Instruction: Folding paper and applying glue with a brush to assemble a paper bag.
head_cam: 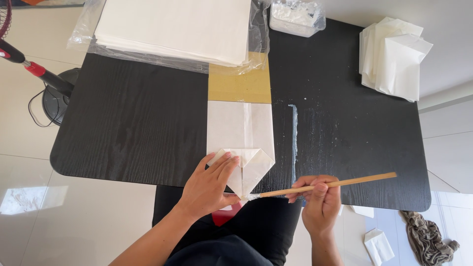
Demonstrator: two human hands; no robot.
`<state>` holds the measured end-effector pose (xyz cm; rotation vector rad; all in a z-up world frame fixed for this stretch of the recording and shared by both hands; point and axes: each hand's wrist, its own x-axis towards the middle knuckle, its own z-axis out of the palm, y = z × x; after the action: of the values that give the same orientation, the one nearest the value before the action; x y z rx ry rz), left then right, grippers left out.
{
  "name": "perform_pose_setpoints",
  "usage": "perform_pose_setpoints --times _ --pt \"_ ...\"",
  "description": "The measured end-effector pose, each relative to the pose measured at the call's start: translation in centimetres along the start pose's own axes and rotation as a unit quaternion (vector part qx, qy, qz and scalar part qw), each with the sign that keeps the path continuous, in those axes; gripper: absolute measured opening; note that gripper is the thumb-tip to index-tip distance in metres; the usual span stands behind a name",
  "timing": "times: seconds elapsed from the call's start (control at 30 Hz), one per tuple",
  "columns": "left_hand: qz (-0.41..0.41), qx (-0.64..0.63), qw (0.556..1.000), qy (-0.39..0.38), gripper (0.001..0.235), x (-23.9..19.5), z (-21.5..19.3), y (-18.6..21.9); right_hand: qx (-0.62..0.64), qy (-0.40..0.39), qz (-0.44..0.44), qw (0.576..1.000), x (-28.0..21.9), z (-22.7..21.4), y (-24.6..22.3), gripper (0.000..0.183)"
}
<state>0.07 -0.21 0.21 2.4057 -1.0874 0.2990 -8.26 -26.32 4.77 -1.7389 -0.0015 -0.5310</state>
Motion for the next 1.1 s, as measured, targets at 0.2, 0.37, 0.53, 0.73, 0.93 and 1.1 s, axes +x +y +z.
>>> perform_pose_setpoints --times 0.2,0.37,0.53,0.73,0.93,1.1 --pt "-0.013 -0.014 1.000 -0.012 0.100 0.0 -0.1 0.0 -0.005 0.037 -0.003 0.999 0.3 -1.9 0.7 0.019" --pt "-0.020 -0.025 0.999 -0.025 0.100 0.0 0.1 -0.1 0.006 0.070 0.005 0.998 1.2 0.4 0.5 0.019" --pt "-0.036 -0.047 0.998 -0.026 0.099 0.1 -0.2 -0.1 -0.018 0.017 -0.008 1.000 1.8 3.4 -0.1 0.021" --pt "-0.035 -0.046 0.998 -0.018 0.101 0.1 -0.3 -0.1 -0.062 0.033 -0.012 0.997 2.0 0.1 0.6 0.021" --pt "-0.041 -0.054 0.997 -0.021 0.099 0.1 -0.2 -0.1 -0.071 0.091 0.024 0.993 1.9 -0.8 0.1 0.023" --pt "-0.038 -0.045 0.998 -0.026 0.097 0.1 -0.3 -0.1 0.021 -0.001 -0.023 1.000 1.6 2.5 0.4 0.021"
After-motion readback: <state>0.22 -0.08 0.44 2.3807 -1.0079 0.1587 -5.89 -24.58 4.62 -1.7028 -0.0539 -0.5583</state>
